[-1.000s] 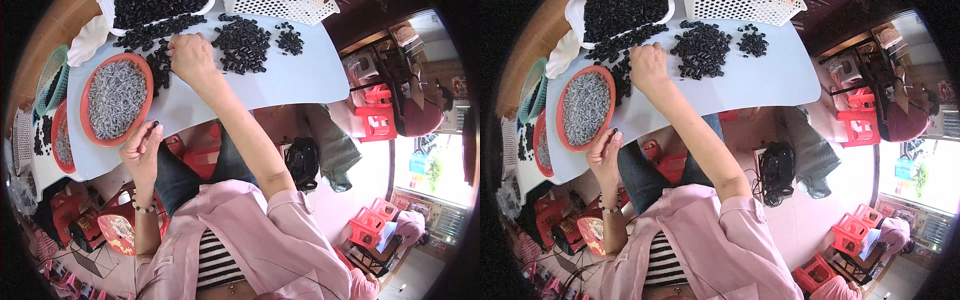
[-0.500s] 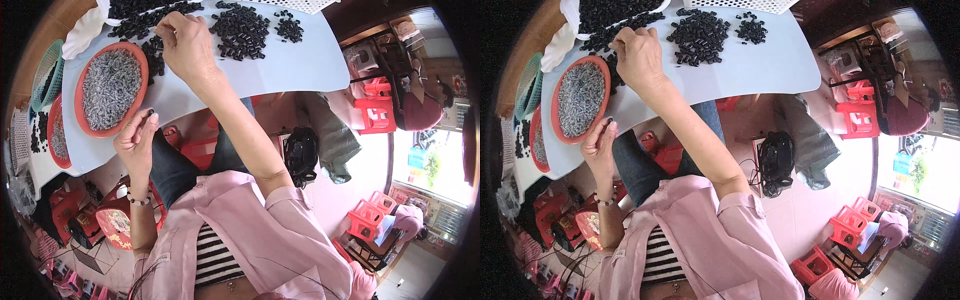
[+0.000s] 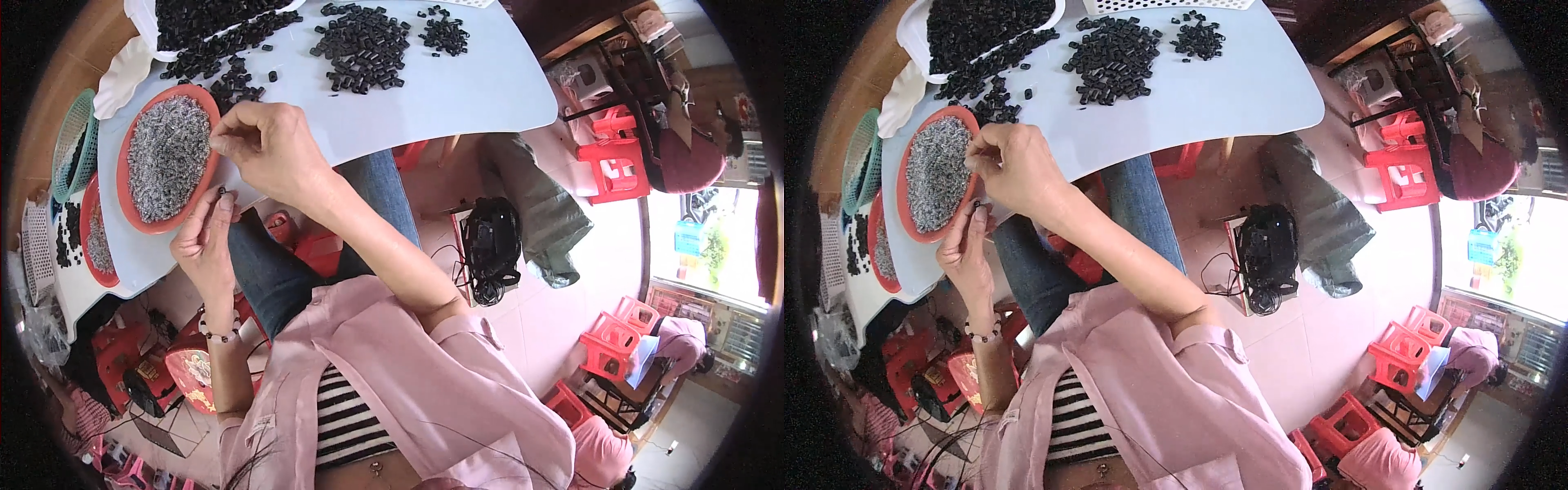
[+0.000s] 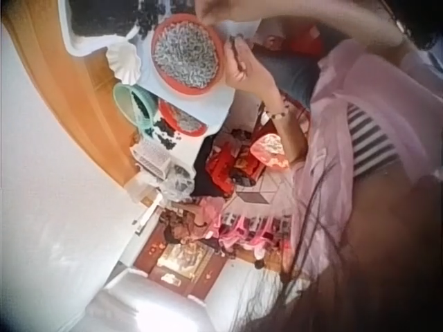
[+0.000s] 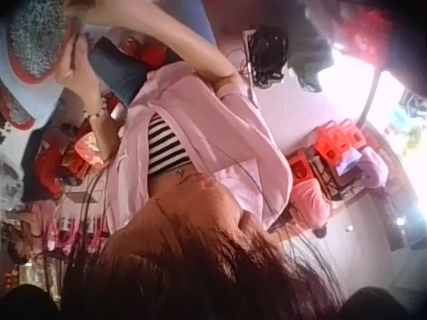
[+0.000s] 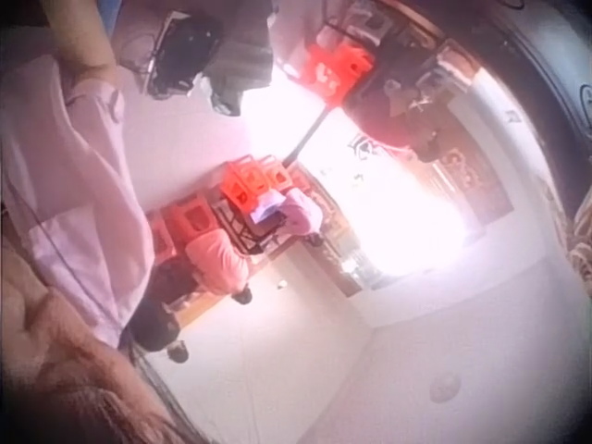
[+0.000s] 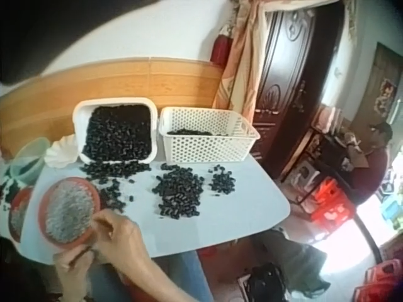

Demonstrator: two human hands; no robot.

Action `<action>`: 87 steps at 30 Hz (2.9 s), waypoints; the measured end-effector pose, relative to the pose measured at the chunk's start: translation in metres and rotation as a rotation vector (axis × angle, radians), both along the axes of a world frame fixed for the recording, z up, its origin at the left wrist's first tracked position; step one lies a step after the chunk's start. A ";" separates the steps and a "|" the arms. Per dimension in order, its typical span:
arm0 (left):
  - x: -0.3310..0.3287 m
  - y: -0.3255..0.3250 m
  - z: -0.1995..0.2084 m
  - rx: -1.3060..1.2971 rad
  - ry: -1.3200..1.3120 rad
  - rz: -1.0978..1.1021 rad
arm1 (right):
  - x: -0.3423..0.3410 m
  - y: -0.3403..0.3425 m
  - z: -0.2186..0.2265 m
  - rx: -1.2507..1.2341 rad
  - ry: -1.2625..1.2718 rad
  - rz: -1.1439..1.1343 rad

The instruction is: The person assembles small components by picking up black plastic pieces and silver metal parts from trays on the table and fitting them together by hand.

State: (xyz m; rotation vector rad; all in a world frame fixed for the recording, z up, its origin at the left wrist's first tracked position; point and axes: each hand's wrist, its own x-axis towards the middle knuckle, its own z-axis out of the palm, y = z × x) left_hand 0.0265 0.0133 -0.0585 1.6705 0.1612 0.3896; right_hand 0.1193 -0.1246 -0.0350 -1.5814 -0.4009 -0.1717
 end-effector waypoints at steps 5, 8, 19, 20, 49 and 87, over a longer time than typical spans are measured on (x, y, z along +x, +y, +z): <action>-0.002 -0.006 0.002 -0.033 -0.005 -0.002 | -0.017 -0.012 0.001 0.082 0.128 0.094; -0.005 -0.011 0.007 -0.027 0.000 -0.025 | -0.024 -0.019 0.008 0.104 0.136 0.105; -0.005 -0.012 -0.002 -0.096 0.012 -0.064 | -0.040 -0.029 0.014 0.239 0.095 0.073; -0.004 -0.012 -0.004 -0.111 0.015 -0.063 | -0.041 -0.031 0.015 0.262 0.107 0.071; 0.049 -0.076 0.005 0.020 0.029 -0.134 | -0.026 -0.101 0.004 0.384 0.074 -0.081; 0.053 -0.086 0.002 0.018 0.047 -0.138 | -0.023 -0.104 -0.005 0.358 0.071 -0.106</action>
